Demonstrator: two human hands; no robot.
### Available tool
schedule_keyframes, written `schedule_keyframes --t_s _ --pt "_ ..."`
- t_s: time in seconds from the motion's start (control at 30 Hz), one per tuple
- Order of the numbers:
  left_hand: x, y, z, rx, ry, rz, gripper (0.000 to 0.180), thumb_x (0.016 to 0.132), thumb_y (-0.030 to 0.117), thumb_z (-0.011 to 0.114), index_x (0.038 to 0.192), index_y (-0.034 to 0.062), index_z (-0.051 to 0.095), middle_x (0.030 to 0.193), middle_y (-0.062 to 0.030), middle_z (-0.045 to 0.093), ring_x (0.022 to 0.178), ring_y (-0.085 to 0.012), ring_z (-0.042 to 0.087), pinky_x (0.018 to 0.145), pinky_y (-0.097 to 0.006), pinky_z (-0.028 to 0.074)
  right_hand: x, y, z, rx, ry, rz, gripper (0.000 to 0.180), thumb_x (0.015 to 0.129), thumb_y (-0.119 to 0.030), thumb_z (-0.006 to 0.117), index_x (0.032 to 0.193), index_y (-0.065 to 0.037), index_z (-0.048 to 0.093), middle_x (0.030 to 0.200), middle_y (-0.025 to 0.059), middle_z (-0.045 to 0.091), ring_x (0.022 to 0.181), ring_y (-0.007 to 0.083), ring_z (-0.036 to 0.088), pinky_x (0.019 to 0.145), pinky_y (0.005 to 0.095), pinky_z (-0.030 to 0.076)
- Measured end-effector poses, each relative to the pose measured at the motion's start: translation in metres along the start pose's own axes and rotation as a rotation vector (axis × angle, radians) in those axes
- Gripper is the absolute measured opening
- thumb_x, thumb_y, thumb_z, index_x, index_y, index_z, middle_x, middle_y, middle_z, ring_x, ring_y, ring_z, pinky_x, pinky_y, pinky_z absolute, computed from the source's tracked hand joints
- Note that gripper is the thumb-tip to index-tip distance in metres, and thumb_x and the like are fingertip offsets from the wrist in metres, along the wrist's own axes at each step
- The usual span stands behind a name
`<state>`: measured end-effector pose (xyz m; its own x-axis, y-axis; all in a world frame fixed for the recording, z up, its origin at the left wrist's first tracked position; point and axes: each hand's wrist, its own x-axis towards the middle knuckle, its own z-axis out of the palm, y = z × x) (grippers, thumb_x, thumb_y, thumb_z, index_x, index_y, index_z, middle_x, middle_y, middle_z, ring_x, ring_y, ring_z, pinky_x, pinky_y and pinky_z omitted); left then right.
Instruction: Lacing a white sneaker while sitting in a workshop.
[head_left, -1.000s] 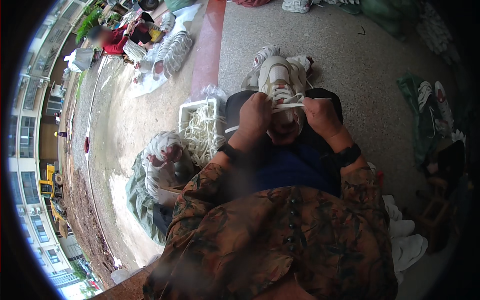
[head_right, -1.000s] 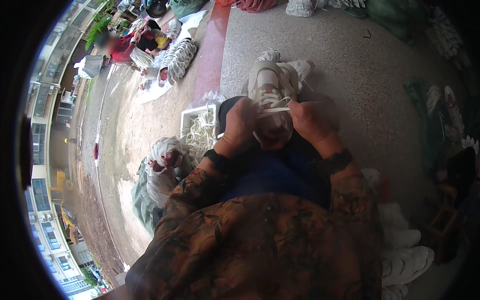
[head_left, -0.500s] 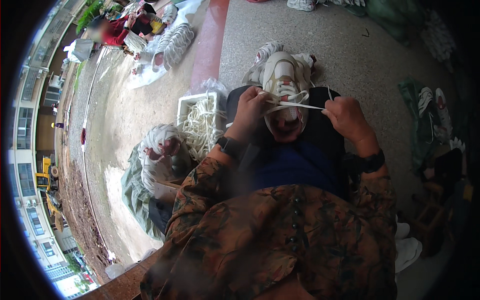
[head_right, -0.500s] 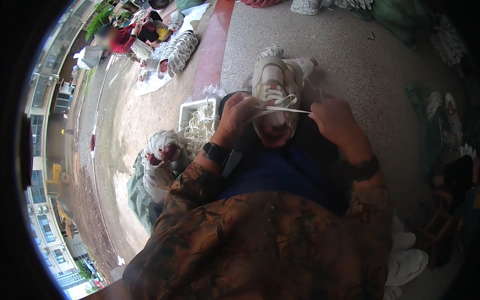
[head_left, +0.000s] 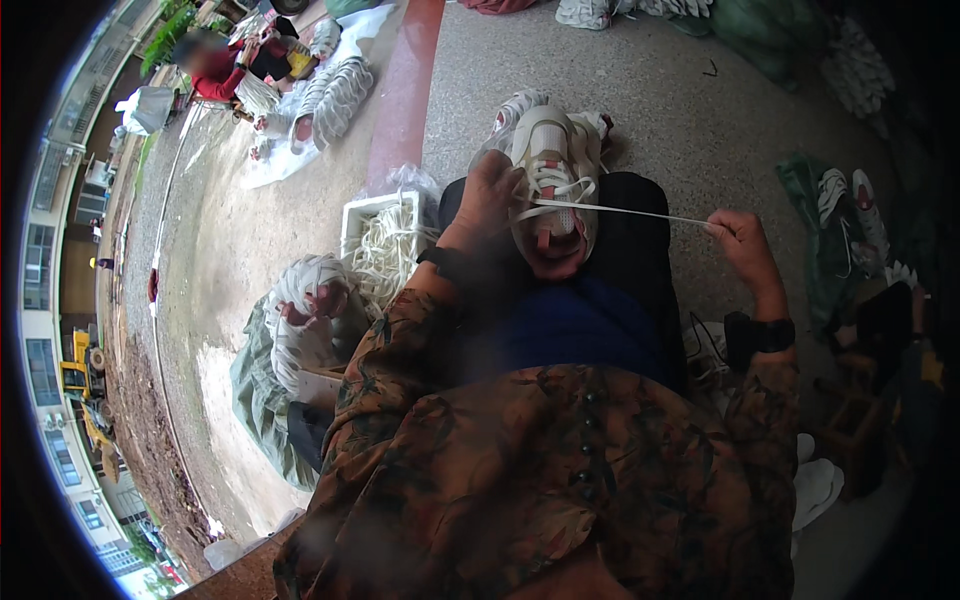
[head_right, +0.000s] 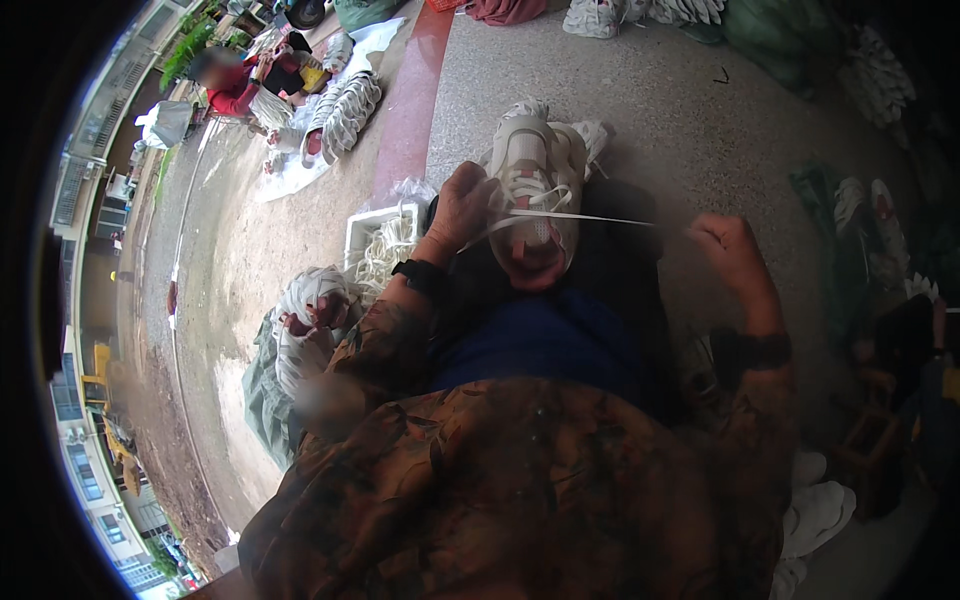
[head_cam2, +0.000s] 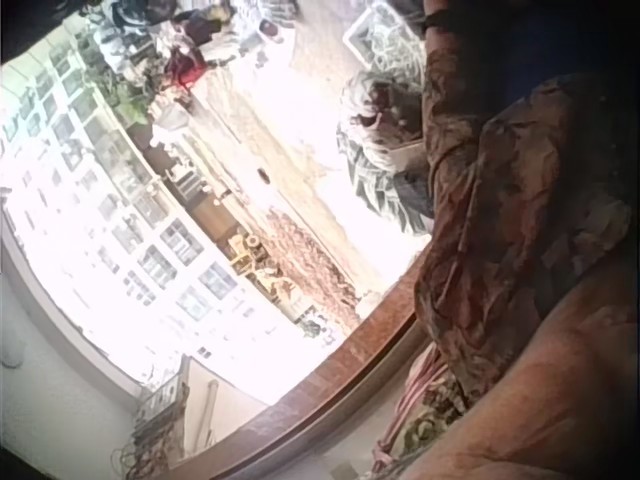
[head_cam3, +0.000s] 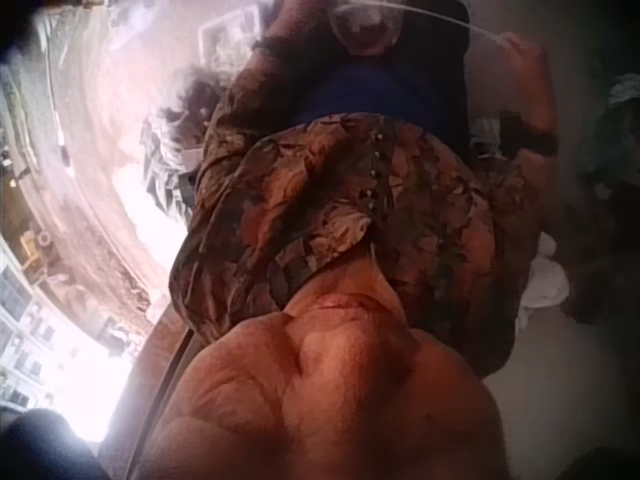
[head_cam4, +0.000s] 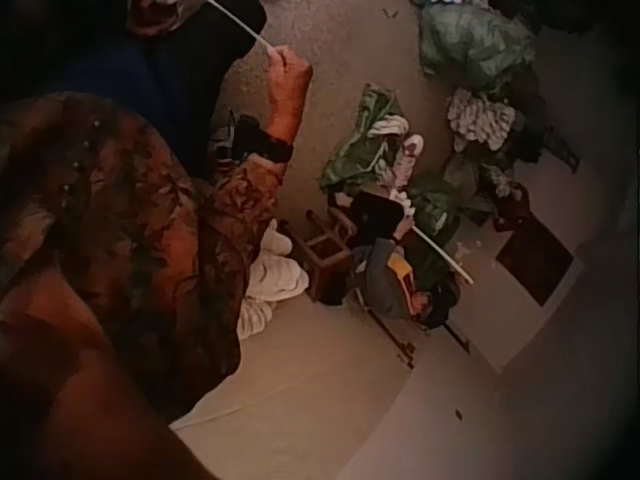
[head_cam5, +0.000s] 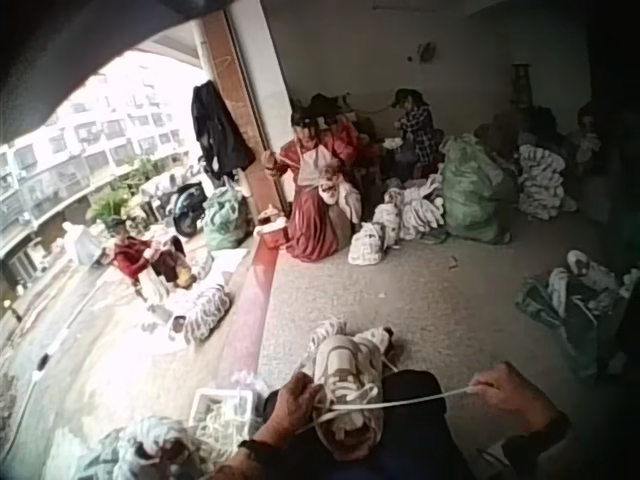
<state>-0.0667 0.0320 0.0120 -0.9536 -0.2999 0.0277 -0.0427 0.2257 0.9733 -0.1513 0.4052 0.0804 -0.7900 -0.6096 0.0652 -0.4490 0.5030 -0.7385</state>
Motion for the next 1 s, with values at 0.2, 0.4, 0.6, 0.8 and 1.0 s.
schedule_keyframes --t_s 0.2,0.4,0.6,0.8,1.0 --pt "-0.018 -0.002 -0.005 0.228 -0.018 0.047 0.020 0.086 0.015 0.060 0.097 -0.0001 0.054 0.081 -0.0137 0.061 0.076 -0.0235 0.061 0.068 -0.034 0.048 -0.003 0.004 -0.034 -0.083 -0.056 -0.004 0.011 0.082 -0.004 0.058 0.074 0.002 0.053 0.059 0.0031 0.042 0.059 0.0097 0.041 0.055 0.0286 0.035" --pt "-0.065 0.008 -0.043 0.478 -0.268 0.159 0.023 0.084 0.018 0.065 0.099 -0.0004 0.062 0.079 -0.0134 0.063 0.075 -0.0245 0.064 0.068 -0.034 0.049 0.000 0.015 -0.077 -0.336 0.026 0.016 0.011 0.081 -0.007 0.060 0.075 0.001 0.056 0.065 0.0148 0.053 0.062 0.0242 0.053 0.061 0.0346 0.041" --pt "-0.077 0.027 -0.139 0.286 -0.170 -0.075 0.009 0.084 0.009 0.068 0.086 0.0004 0.070 0.072 -0.0010 0.064 0.065 -0.0072 0.055 0.060 -0.025 0.046 0.019 0.045 -0.040 -0.478 0.330 0.117 0.009 0.080 -0.007 0.063 0.074 -0.001 0.059 0.064 0.0088 0.053 0.058 0.0200 0.053 0.056 0.0337 0.041" --pt "-0.111 0.019 -0.209 0.250 -0.011 -0.317 0.011 0.083 0.009 0.069 0.088 -0.0010 0.069 0.070 -0.0014 0.063 0.063 -0.0060 0.054 0.058 -0.022 0.044 0.031 0.017 0.083 1.023 0.006 0.446 0.006 0.083 -0.006 0.064 0.084 0.000 0.062 0.070 0.0044 0.061 0.059 0.0101 0.056 0.052 0.0203 0.044" --pt "-0.141 0.013 -0.221 0.216 0.124 -0.595 0.014 0.082 0.010 0.068 0.087 -0.0024 0.067 0.065 -0.0043 0.060 0.040 -0.0073 0.044 0.036 -0.024 0.033 0.059 -0.034 0.151 0.980 0.100 0.273 0.009 0.081 -0.005 0.065 0.073 -0.002 0.062 0.068 0.0027 0.061 0.058 0.0074 0.054 0.051 0.0211 0.043"
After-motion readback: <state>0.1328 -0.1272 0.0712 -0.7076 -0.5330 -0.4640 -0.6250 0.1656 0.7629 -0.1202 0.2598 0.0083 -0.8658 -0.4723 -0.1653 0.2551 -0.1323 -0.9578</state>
